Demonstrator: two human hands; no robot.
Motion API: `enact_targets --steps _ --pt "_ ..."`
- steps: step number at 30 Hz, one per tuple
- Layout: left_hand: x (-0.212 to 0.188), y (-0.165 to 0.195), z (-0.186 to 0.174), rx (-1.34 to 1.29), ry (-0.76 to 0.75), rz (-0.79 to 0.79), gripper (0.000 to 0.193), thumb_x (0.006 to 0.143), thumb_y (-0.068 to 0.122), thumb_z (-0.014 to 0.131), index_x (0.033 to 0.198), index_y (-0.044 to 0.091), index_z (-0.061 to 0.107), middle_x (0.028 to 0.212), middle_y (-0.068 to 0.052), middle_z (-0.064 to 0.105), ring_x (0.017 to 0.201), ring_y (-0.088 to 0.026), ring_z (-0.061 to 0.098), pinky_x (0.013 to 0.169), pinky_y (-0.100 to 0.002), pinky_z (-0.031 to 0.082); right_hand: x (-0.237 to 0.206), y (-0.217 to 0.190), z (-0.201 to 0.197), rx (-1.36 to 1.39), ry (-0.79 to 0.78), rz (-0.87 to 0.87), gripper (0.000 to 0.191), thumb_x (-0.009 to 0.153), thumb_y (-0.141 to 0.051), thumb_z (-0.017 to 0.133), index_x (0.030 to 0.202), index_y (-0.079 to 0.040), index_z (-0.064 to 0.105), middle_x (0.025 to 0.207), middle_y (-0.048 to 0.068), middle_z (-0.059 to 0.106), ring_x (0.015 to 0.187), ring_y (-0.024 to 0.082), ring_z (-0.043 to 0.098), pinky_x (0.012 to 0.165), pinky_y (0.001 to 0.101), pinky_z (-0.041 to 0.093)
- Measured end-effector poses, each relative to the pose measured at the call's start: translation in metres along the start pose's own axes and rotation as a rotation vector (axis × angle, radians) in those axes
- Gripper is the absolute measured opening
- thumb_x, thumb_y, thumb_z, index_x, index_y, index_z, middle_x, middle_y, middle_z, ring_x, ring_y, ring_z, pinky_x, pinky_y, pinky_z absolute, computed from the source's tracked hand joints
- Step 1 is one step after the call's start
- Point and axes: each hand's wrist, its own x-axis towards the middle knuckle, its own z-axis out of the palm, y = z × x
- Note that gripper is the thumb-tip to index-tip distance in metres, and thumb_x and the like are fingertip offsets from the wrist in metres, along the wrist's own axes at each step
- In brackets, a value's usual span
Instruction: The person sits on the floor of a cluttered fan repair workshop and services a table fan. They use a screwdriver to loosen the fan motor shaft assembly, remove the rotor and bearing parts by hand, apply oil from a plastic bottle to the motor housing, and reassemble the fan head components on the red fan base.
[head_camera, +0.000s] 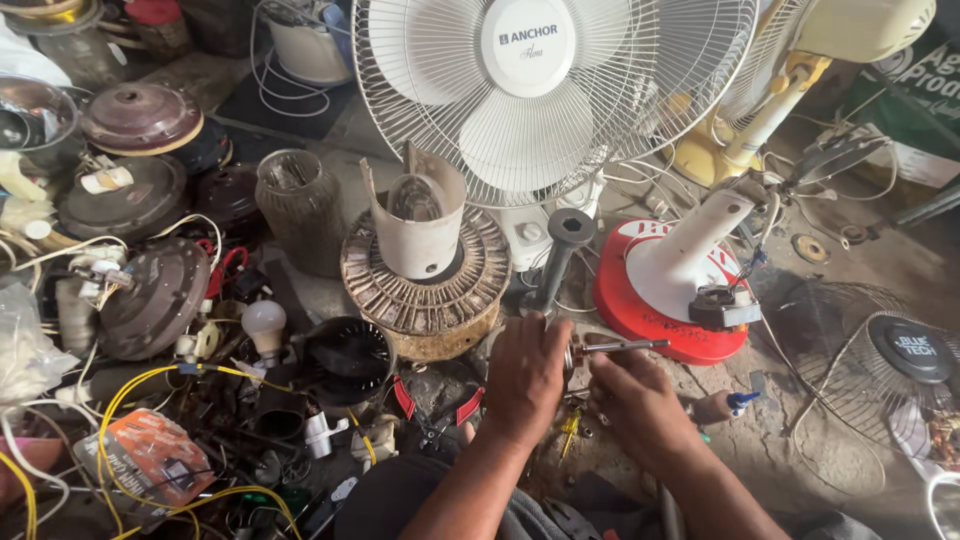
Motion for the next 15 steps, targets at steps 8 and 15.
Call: enact_targets --steps 8,15 --pt "0.003 0.001 -0.008 0.018 -0.033 -0.022 0.074 0.058 0.017 0.093 0.120 0.011 0.052 0.108 -0.010 0.057 0.095 -0.030 0.056 0.078 -0.047 0.043 -0.030 0.001 -0.053 0.082 0.220 0.089 0.040 0.096 -0.011 0.047 0.135 -0.003 0.054 0.120 0.012 0.071 0.106 0.024 0.068 0.087 0.0371 0.054" --pt "0.003 0.003 -0.009 0.001 -0.025 0.000 0.073 0.059 0.017 0.092 0.120 0.011 0.052 0.108 -0.010 0.057 0.094 -0.030 0.056 0.078 -0.046 0.043 -0.025 0.013 -0.089 0.110 0.225 -0.061 0.015 0.102 -0.013 0.060 0.109 0.000 0.063 0.099 0.011 0.070 0.089 0.022 0.069 0.076 0.0383 0.056"
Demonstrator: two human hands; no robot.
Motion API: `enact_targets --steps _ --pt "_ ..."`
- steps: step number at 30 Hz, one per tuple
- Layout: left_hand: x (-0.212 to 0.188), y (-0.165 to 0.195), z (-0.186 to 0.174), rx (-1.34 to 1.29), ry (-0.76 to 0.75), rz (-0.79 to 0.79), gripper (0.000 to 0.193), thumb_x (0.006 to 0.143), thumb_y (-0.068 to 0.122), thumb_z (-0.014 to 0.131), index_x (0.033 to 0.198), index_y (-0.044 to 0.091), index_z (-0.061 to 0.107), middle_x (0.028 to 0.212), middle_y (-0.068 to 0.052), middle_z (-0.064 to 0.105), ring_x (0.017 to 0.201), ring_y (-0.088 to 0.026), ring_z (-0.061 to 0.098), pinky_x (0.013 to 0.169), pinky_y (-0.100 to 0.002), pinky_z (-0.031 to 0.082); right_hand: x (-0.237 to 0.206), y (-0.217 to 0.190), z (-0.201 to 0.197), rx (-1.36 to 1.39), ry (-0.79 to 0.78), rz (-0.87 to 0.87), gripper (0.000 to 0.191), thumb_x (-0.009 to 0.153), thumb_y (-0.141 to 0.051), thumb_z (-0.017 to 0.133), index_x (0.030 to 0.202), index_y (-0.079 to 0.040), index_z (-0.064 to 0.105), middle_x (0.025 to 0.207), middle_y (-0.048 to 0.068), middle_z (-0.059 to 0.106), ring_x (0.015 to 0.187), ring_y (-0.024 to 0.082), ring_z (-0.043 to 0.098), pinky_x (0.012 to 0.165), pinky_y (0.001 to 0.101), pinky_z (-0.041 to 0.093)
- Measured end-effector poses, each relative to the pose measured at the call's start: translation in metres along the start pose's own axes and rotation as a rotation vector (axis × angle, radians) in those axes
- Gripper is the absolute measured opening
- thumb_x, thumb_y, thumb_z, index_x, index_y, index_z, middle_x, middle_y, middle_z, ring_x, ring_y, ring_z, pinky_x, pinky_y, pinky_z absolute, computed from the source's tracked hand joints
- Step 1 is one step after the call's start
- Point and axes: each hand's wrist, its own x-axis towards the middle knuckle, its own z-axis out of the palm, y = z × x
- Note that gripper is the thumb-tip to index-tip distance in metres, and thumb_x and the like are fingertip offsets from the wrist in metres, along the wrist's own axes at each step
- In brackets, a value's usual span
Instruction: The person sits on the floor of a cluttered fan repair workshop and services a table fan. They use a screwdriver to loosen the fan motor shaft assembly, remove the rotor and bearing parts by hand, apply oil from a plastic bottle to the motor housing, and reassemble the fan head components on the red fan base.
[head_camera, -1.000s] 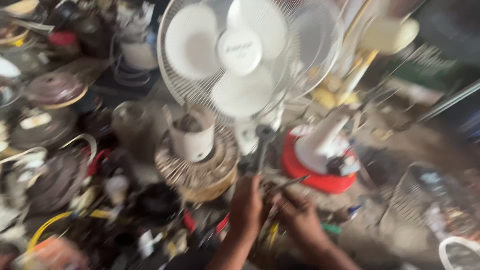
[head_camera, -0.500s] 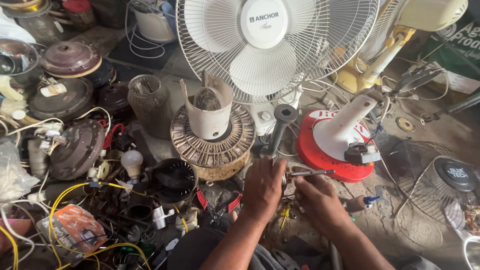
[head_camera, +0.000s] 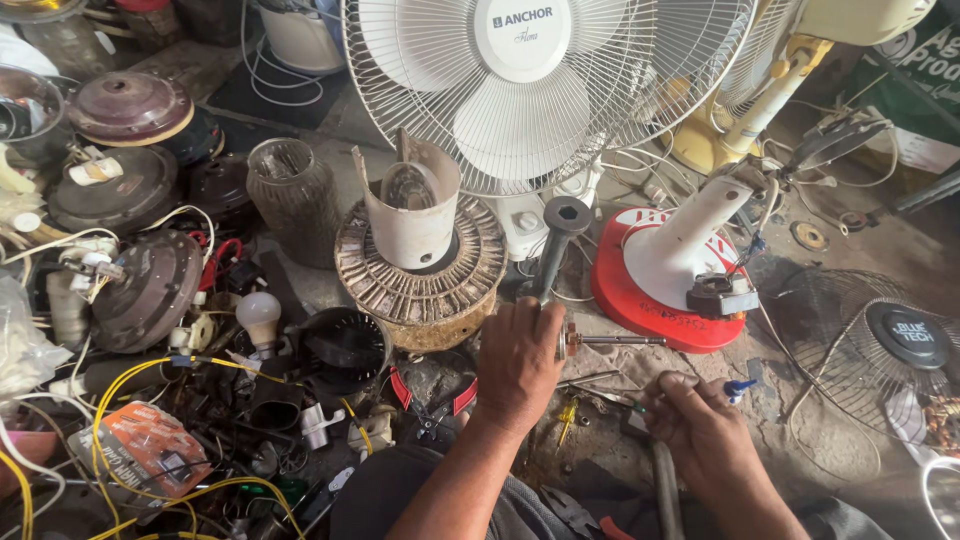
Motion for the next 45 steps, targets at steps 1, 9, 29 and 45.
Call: enact_targets --steps 1,9,29,45 --pt "0.000 0.000 0.001 0.001 0.005 0.005 0.071 0.060 0.016 0.091 0.119 0.011 0.052 0.109 -0.010 0.057 0.094 -0.030 0.056 0.078 -0.046 0.043 0.003 0.000 -0.001 0.021 0.000 -0.010 0.011 0.100 -0.011 0.062 0.106 -0.002 0.064 0.096 0.010 0.070 0.087 0.022 0.069 0.075 0.0381 0.056" --pt "0.000 -0.001 0.003 -0.002 0.042 0.007 0.064 0.064 0.014 0.088 0.118 0.012 0.054 0.105 -0.009 0.058 0.093 -0.031 0.058 0.078 -0.046 0.043 0.006 -0.005 0.011 0.079 -0.066 -0.023 0.008 0.098 -0.008 0.061 0.102 -0.002 0.063 0.097 0.013 0.072 0.086 0.023 0.071 0.077 0.0382 0.059" --pt "0.007 -0.001 -0.012 -0.138 0.013 -0.081 0.052 0.069 0.005 0.082 0.115 0.008 0.058 0.099 -0.011 0.057 0.091 -0.033 0.060 0.078 -0.046 0.049 0.012 0.001 0.113 0.018 -0.236 -0.053 0.007 0.093 -0.002 0.068 0.099 0.000 0.065 0.079 0.002 0.060 0.058 0.008 0.046 0.050 0.0255 0.038" --pt "0.001 0.002 -0.003 -0.007 -0.003 -0.013 0.028 0.084 0.008 0.067 0.110 0.011 0.058 0.102 -0.010 0.058 0.093 -0.031 0.058 0.080 -0.046 0.046 0.031 -0.011 0.078 -0.053 -0.462 0.119 0.015 0.098 -0.009 0.071 0.103 -0.001 0.060 0.075 -0.002 0.052 0.058 0.008 0.044 0.048 0.0262 0.038"
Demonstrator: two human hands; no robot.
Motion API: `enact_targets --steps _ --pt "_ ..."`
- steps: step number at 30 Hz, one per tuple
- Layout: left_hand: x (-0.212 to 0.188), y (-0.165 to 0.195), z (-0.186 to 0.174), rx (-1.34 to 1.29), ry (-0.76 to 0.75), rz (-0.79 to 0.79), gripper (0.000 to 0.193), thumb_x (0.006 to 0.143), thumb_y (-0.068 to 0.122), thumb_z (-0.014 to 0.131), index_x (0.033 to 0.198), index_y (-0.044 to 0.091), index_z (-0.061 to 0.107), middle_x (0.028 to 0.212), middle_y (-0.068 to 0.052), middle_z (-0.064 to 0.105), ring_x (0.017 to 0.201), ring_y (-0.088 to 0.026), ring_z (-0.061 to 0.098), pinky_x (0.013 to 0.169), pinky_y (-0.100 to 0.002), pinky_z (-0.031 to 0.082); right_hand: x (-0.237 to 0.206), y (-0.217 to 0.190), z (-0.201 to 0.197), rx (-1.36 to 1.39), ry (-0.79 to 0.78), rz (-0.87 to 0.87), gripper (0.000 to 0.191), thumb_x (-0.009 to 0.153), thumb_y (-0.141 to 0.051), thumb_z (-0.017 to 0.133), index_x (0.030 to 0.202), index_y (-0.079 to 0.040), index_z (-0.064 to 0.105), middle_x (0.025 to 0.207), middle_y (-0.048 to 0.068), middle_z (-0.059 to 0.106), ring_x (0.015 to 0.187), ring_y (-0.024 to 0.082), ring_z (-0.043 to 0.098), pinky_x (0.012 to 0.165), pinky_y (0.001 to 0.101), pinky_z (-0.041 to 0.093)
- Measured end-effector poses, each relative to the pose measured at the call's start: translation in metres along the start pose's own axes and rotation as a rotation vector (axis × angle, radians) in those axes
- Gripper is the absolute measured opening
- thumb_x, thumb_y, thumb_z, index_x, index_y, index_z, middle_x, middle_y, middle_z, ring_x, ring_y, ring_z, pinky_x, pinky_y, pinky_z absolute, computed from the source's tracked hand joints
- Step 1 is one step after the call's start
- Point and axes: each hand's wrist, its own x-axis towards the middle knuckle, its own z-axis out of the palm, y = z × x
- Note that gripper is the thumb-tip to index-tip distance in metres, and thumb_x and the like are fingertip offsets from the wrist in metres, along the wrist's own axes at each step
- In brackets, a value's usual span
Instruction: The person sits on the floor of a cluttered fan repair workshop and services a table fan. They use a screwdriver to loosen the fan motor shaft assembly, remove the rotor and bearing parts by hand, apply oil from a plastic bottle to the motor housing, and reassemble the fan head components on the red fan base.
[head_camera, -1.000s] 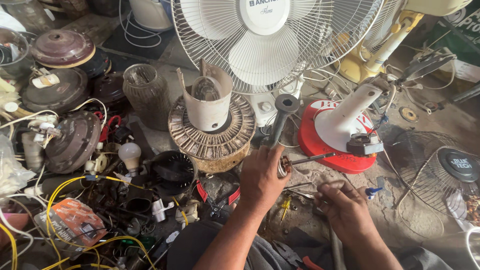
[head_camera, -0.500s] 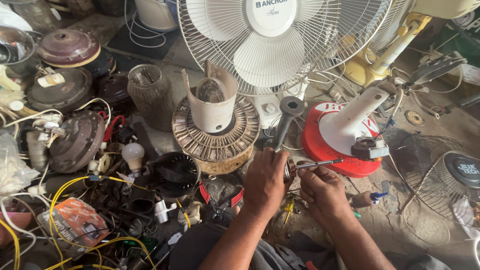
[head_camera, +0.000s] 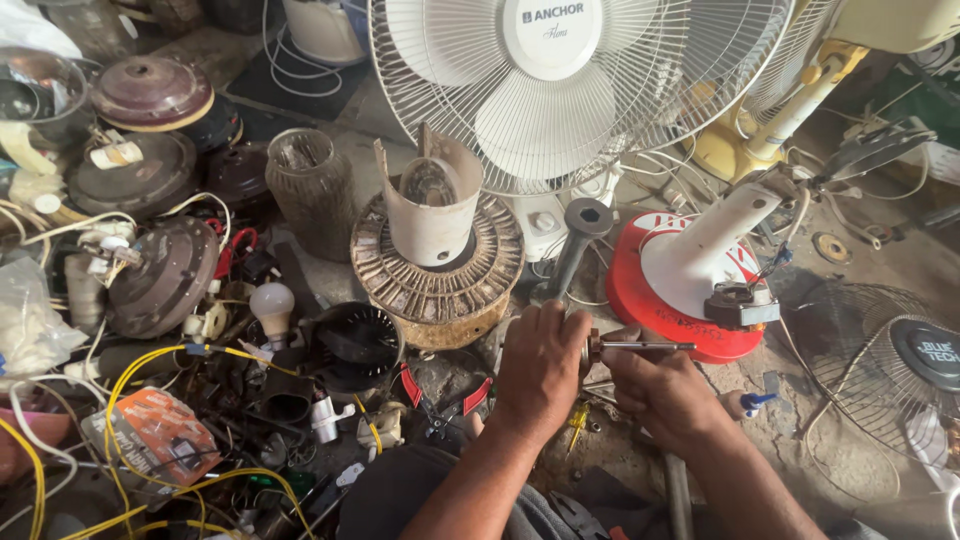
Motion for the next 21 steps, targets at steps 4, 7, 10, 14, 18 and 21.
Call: enact_targets --steps 4,7,10,14,18,21 --pt "0.003 -0.004 -0.002 0.020 -0.032 -0.054 0.053 0.067 0.027 0.084 0.112 0.010 0.060 0.099 -0.011 0.060 0.092 -0.031 0.059 0.080 -0.048 0.043 -0.012 0.031 -0.035 0.249 0.463 0.078 0.013 0.094 -0.009 0.049 0.106 -0.007 0.055 0.094 0.005 0.061 0.084 0.020 0.061 0.075 0.0330 0.053" --pt "0.002 -0.011 0.002 0.086 -0.072 -0.084 0.063 0.068 0.031 0.091 0.118 0.009 0.060 0.100 -0.009 0.060 0.093 -0.028 0.059 0.084 -0.046 0.042 -0.042 0.070 -0.065 0.322 0.140 0.057 0.017 0.102 0.000 0.051 0.118 0.002 0.054 0.108 0.014 0.058 0.101 0.026 0.059 0.092 0.0411 0.053" --pt "-0.003 -0.014 0.017 0.086 0.037 -0.070 0.053 0.071 0.030 0.090 0.109 0.011 0.060 0.091 -0.007 0.061 0.084 -0.027 0.061 0.077 -0.045 0.044 -0.061 0.090 -0.089 0.152 0.547 0.200 0.042 0.093 0.001 0.044 0.133 -0.006 0.056 0.129 0.011 0.063 0.116 0.024 0.064 0.094 0.0365 0.053" --pt "-0.010 -0.016 0.049 -0.822 -0.005 -0.543 0.039 0.088 0.035 0.080 0.112 0.010 0.061 0.088 0.001 0.065 0.075 -0.011 0.064 0.066 -0.029 0.049 -0.069 0.088 -0.085 0.083 0.547 0.177 0.043 0.096 -0.008 0.054 0.139 -0.002 0.054 0.127 0.016 0.065 0.116 0.028 0.065 0.091 0.0391 0.054" --pt "-0.015 -0.026 0.069 -1.499 -0.159 -1.048 0.043 0.097 0.047 0.062 0.120 0.011 0.056 0.084 -0.001 0.062 0.070 -0.011 0.062 0.057 -0.027 0.042 -0.064 0.072 -0.049 0.041 0.585 0.152 0.029 0.097 -0.015 0.061 0.123 -0.002 0.056 0.111 0.013 0.068 0.106 0.026 0.069 0.086 0.0394 0.055" --pt "-0.019 -0.029 0.073 -1.568 -0.207 -1.082 0.050 0.098 0.053 0.056 0.126 0.011 0.052 0.091 0.001 0.062 0.080 -0.011 0.069 0.060 -0.026 0.043 -0.055 0.058 -0.020 0.046 0.589 0.046 0.021 0.099 -0.014 0.064 0.113 0.000 0.062 0.100 0.010 0.065 0.092 0.023 0.067 0.082 0.0395 0.055"
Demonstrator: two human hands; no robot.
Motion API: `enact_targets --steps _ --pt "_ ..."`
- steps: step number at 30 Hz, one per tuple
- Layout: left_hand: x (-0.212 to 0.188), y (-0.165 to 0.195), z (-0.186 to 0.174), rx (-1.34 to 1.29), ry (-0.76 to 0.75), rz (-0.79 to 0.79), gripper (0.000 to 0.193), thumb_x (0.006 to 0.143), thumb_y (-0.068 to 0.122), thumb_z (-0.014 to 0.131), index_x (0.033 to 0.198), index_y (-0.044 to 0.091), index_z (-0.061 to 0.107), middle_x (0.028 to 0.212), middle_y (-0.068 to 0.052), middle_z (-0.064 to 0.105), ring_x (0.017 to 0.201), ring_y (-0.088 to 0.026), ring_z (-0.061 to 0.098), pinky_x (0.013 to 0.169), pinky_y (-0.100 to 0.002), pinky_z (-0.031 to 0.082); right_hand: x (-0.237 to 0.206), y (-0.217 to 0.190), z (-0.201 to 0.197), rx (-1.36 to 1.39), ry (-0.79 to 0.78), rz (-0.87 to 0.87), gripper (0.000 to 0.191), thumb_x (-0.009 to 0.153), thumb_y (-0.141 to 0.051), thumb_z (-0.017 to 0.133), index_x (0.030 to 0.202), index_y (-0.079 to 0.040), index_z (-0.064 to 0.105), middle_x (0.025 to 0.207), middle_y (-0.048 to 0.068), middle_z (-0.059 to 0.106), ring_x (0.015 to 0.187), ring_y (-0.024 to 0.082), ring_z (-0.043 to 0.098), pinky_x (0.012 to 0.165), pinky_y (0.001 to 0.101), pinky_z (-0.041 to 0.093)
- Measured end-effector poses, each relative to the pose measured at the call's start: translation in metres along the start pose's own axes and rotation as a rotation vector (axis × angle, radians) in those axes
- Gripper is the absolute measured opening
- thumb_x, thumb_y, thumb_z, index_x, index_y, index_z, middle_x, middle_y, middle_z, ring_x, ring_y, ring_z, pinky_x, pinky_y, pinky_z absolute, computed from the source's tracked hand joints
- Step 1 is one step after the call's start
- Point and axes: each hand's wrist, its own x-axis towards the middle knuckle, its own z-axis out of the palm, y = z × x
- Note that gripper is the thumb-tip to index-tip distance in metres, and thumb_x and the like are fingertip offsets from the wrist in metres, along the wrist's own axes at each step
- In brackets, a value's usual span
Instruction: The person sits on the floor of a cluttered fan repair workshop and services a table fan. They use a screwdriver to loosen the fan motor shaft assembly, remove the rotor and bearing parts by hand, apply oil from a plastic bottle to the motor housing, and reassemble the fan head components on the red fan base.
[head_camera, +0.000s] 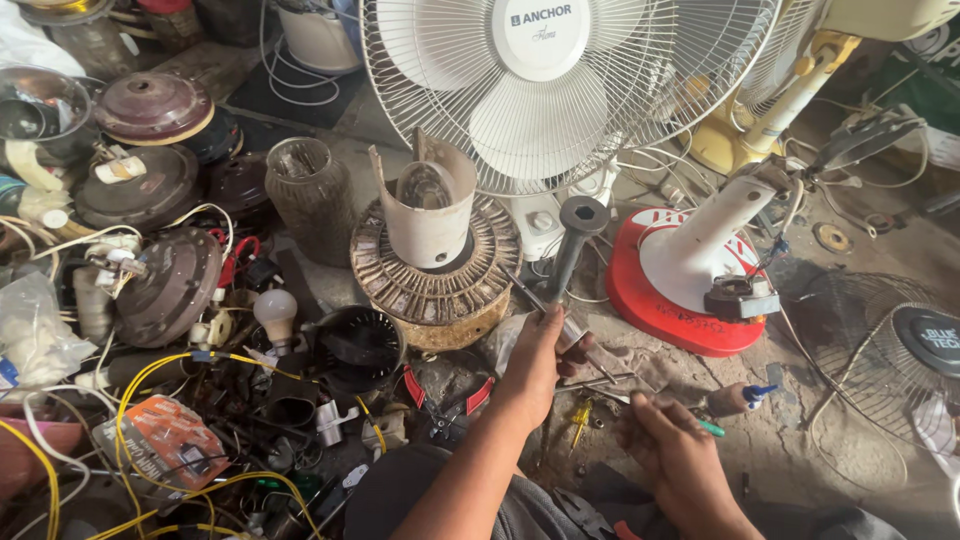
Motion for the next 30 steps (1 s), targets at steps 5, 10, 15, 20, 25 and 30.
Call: enact_targets --steps 5,10,15,20,25,30 --pt "-0.002 0.002 0.004 0.022 0.002 0.036 0.054 0.098 0.054 0.057 0.126 0.009 0.050 0.100 -0.002 0.062 0.087 -0.012 0.071 0.065 -0.027 0.050 -0.009 -0.017 0.030 0.114 -0.072 -0.086 0.017 0.095 -0.012 0.064 0.108 -0.001 0.065 0.095 0.009 0.068 0.083 0.021 0.066 0.076 0.0382 0.055" --pt "-0.004 0.009 0.009 0.011 -0.010 0.047 0.054 0.099 0.053 0.056 0.126 0.007 0.050 0.103 -0.008 0.066 0.086 -0.013 0.070 0.066 -0.028 0.052 -0.013 -0.021 0.038 0.085 -0.120 -0.112 0.015 0.096 -0.009 0.065 0.108 0.001 0.065 0.094 0.009 0.068 0.084 0.023 0.068 0.078 0.0395 0.058" --pt "-0.011 0.013 0.010 -0.034 -0.009 0.023 0.054 0.099 0.052 0.057 0.129 0.007 0.049 0.110 -0.004 0.056 0.097 -0.014 0.070 0.069 -0.028 0.052 -0.007 -0.020 0.036 0.114 -0.071 -0.091 0.014 0.097 -0.013 0.063 0.108 -0.005 0.065 0.091 0.006 0.066 0.082 0.021 0.067 0.076 0.0408 0.058" --pt "-0.011 0.015 0.013 -0.047 -0.023 0.025 0.054 0.097 0.052 0.057 0.130 0.010 0.049 0.116 -0.003 0.056 0.099 -0.015 0.070 0.070 -0.028 0.052 -0.004 -0.022 0.033 0.155 -0.151 -0.091 0.014 0.097 -0.010 0.062 0.107 0.000 0.063 0.093 0.011 0.068 0.085 0.024 0.068 0.079 0.0424 0.057" --pt "-0.009 0.013 0.012 -0.042 -0.028 0.055 0.053 0.098 0.051 0.058 0.128 0.008 0.048 0.110 -0.003 0.059 0.098 -0.016 0.070 0.070 -0.030 0.052 -0.003 -0.019 0.031 0.188 -0.187 -0.091 0.015 0.097 -0.012 0.058 0.108 -0.002 0.060 0.094 0.011 0.069 0.086 0.024 0.069 0.080 0.0429 0.056" --pt "-0.006 0.009 0.009 0.227 0.011 0.236 0.045 0.102 0.046 0.057 0.121 0.005 0.054 0.099 -0.003 0.061 0.087 -0.011 0.062 0.072 -0.028 0.052 0.023 0.002 0.008 0.178 -0.157 -0.046 0.020 0.096 -0.013 0.058 0.109 0.000 0.065 0.091 0.009 0.069 0.081 0.023 0.068 0.077 0.0401 0.056"
